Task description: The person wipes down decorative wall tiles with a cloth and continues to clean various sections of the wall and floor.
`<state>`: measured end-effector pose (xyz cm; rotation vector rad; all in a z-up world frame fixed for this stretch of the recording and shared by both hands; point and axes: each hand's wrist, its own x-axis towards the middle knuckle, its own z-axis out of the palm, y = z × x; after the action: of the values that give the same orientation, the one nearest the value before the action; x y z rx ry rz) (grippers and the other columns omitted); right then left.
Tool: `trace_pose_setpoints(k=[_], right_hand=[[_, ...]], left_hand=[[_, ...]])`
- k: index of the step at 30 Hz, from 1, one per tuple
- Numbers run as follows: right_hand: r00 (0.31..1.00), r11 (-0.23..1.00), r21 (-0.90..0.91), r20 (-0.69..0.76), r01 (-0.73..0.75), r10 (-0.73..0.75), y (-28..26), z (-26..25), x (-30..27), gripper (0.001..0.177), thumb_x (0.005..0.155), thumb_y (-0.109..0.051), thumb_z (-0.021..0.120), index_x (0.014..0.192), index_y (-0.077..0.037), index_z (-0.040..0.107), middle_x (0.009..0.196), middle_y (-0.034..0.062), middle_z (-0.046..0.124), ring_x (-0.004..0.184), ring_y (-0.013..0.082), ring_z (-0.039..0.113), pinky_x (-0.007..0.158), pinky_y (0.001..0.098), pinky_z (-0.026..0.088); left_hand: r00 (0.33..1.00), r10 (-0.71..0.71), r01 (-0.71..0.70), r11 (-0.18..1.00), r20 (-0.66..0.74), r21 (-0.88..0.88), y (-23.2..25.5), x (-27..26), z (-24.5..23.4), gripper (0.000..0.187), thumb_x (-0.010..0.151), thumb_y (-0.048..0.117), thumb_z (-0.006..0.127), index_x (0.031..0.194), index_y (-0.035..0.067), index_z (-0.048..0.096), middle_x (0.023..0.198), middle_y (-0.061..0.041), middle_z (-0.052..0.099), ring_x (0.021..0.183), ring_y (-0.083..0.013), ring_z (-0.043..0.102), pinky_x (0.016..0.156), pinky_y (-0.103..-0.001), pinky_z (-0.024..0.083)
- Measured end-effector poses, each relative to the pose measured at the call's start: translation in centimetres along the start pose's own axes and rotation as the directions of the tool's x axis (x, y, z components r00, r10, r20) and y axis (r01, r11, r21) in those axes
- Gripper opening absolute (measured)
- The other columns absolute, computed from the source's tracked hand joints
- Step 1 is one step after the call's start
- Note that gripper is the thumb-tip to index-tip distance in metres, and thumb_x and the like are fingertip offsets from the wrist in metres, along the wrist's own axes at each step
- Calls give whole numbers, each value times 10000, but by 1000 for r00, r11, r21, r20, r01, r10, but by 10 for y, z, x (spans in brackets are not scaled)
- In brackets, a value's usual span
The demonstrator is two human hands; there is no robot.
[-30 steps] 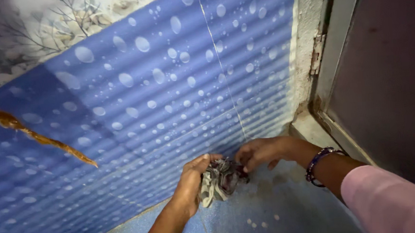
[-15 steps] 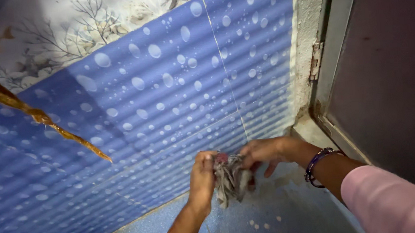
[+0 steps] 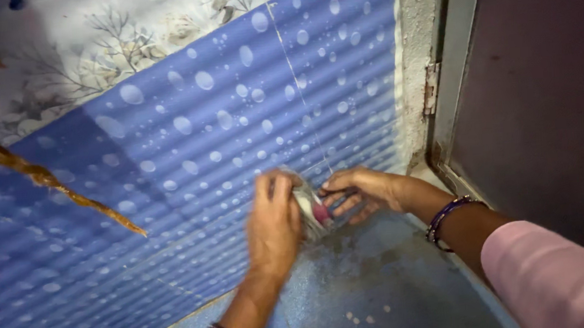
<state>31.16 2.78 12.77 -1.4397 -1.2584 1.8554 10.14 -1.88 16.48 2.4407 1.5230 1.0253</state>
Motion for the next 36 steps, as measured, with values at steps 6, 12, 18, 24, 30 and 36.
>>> trace_pose_setpoints(k=[6,12,18,24,30,36], right_hand=[[987,995,-94,-162,-41,25,24,-24,13,479,905,-392,605,1322,-161,642,1247,28,740,1087,218,722,860,435,600],[985,988,-139,-167,-65,41,40,-33,25,471,929,-403,610,1321,-148,665,1249,87,724,1107,229,693,851,437,580],[985,993,-86,-161,-76,61,37,-33,20,459,922,-398,590,1323,-182,645,1269,29,709,1099,217,689,847,445,569],[991,996,-83,-129,-37,26,43,-48,19,449,904,-345,614,1297,-140,683,1264,31,715,1092,218,688,837,440,559],[978,998,10,-198,-59,60,26,-42,13,459,957,-372,493,1347,-169,626,1289,50,710,1162,271,676,917,476,568],[986,987,100,-93,-129,139,18,-34,-3,458,996,-374,425,1363,-129,545,1378,127,619,1239,332,626,962,541,493]], left_hand=[[836,525,-434,811,-161,391,-20,48,-43,563,923,125,649,1480,113,566,1588,-139,411,1500,-379,402,1133,-576,460],[721,557,-692,595,412,407,-48,42,38,740,816,329,624,1545,262,519,1683,-37,156,1539,-351,96,1114,-636,188],[624,556,-780,414,549,468,-47,38,71,504,941,267,556,1431,186,640,1730,-24,193,1596,-257,117,1276,-475,121],[589,715,-788,405,377,464,-34,93,-18,381,983,226,532,1323,249,704,1714,17,294,1589,-255,202,1230,-547,86],[682,657,-727,563,320,393,-21,87,29,595,945,532,529,1401,162,624,1711,-88,205,1577,-369,174,1260,-580,115],[600,627,-795,399,497,456,-10,66,79,358,985,217,634,1335,184,564,1751,-82,181,1604,-362,115,1286,-510,138]])
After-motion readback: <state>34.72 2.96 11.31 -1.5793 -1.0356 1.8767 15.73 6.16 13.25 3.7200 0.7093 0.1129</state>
